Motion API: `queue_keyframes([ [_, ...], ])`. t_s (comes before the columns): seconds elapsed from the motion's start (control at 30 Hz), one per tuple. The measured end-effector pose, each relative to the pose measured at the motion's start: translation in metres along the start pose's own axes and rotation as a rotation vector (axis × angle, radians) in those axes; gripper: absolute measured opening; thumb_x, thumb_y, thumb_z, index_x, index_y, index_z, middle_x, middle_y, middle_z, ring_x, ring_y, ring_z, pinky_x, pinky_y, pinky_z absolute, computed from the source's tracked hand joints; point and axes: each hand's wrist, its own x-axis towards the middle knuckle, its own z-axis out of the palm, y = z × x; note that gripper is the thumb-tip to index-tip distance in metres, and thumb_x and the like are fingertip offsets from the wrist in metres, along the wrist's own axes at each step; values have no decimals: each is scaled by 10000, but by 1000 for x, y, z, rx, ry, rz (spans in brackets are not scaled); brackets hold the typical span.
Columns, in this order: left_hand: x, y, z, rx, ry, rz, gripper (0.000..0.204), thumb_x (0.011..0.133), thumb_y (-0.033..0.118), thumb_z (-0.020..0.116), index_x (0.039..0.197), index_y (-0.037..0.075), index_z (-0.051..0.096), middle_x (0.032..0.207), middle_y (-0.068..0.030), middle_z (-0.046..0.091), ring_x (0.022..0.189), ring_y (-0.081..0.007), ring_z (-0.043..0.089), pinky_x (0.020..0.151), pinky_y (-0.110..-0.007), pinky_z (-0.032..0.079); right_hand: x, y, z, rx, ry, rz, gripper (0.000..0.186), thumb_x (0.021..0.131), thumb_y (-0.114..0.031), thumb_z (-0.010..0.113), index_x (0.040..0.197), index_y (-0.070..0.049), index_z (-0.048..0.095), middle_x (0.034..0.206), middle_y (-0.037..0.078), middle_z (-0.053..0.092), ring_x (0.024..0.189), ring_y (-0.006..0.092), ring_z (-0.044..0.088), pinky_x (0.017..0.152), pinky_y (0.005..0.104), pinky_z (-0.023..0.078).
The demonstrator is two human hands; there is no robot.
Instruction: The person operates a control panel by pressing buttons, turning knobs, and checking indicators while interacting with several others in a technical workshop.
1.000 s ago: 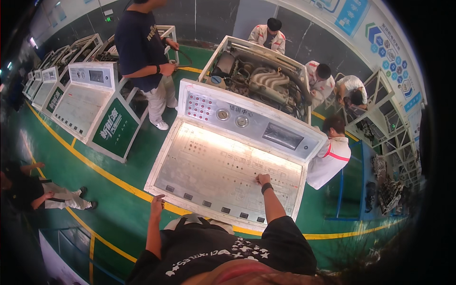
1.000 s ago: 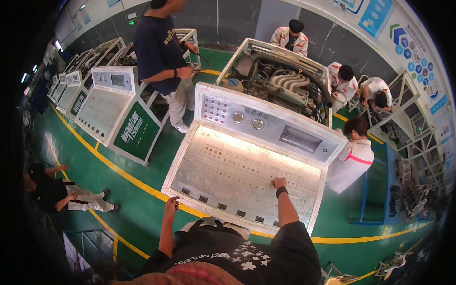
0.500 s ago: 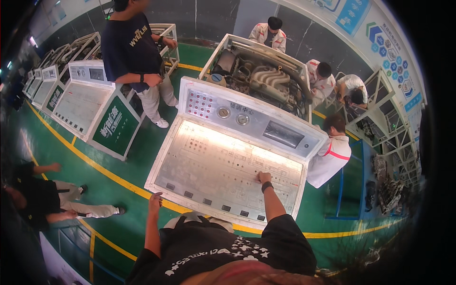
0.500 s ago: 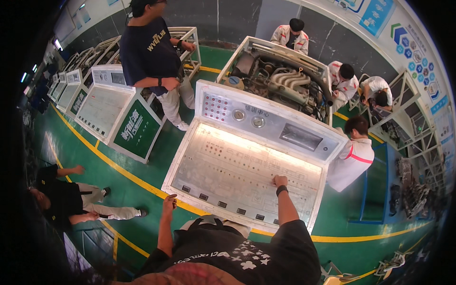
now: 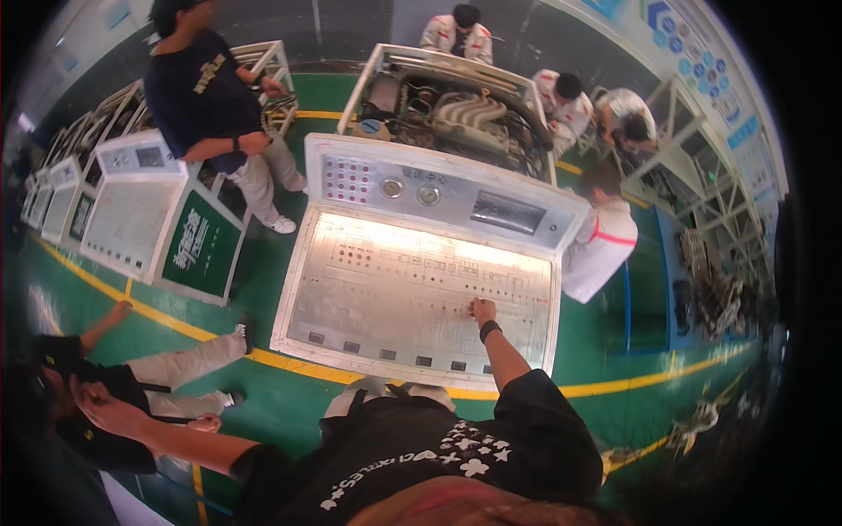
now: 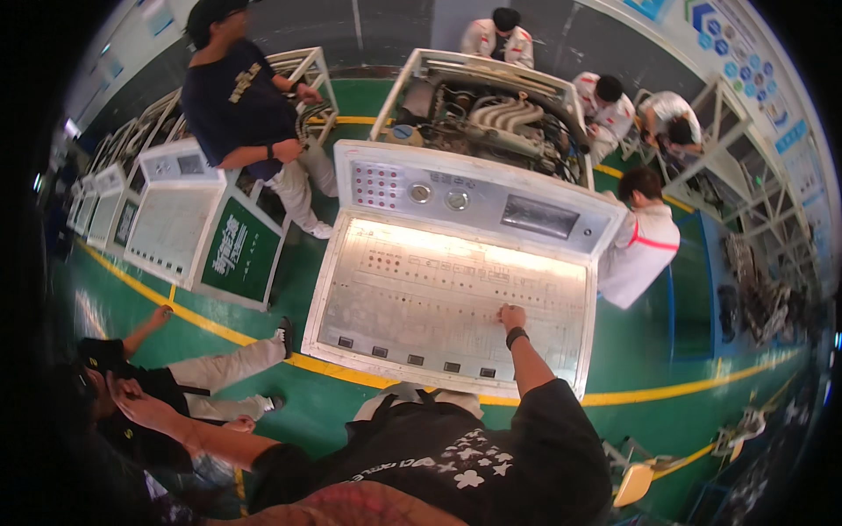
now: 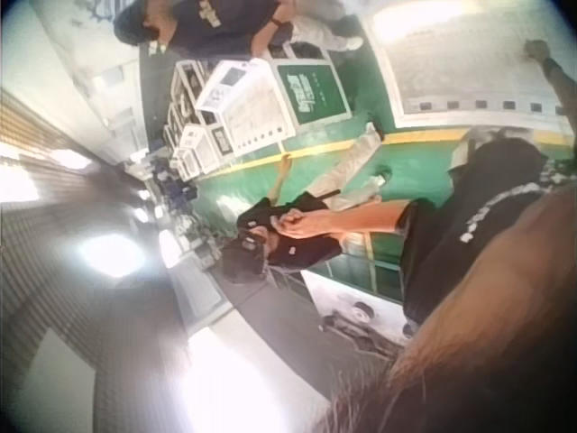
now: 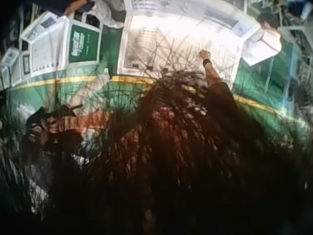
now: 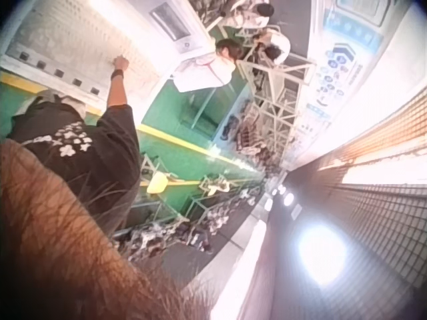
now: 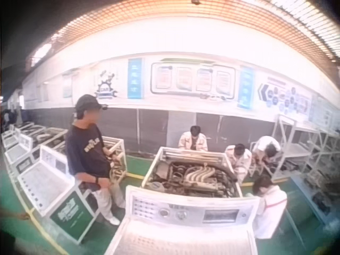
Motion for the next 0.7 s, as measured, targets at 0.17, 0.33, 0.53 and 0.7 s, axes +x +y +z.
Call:
queue_keyframes([
  [0.17, -190, -63, 104, -266, -745, -82, 230, 852, 155, 454, 1027, 25, 526, 845, -21, 500, 706, -111, 470, 672, -222, 415, -87, 59, -41, 201, -103, -77, 283, 859, -208, 532, 783, 56, 597, 620, 104, 595, 518, 172, 580, 443, 303, 485],
  [0.33, -446, 90, 74, -445, -1887, -1091, 230, 880, 221, 432, 1004, 50, 523, 846, -34, 497, 679, -131, 460, 661, -236, 424, -187, 118, -125, 287, 92, 73, 310, 863, -305, 523, 853, -10, 619, 647, 60, 613, 479, 119, 568, 386, 214, 350],
  [0.53, -545, 214, 17, -710, -2700, -681, 230, 900, 188, 368, 794, 52, 520, 665, 10, 461, 559, -72, 403, 519, -206, 333, -291, 187, -192, 317, 282, 236, 282, 844, -312, 555, 916, -55, 647, 758, 20, 623, 561, 93, 573, 452, 205, 359],
  [0.7, -567, 246, 25, -570, -2492, -658, 224, 856, 158, 369, 751, 32, 523, 639, 0, 475, 535, -85, 400, 495, -222, 331, -352, 232, -202, 410, 429, 247, 257, 825, -274, 600, 955, -62, 662, 727, -6, 579, 564, 65, 482, 465, 204, 349],
])
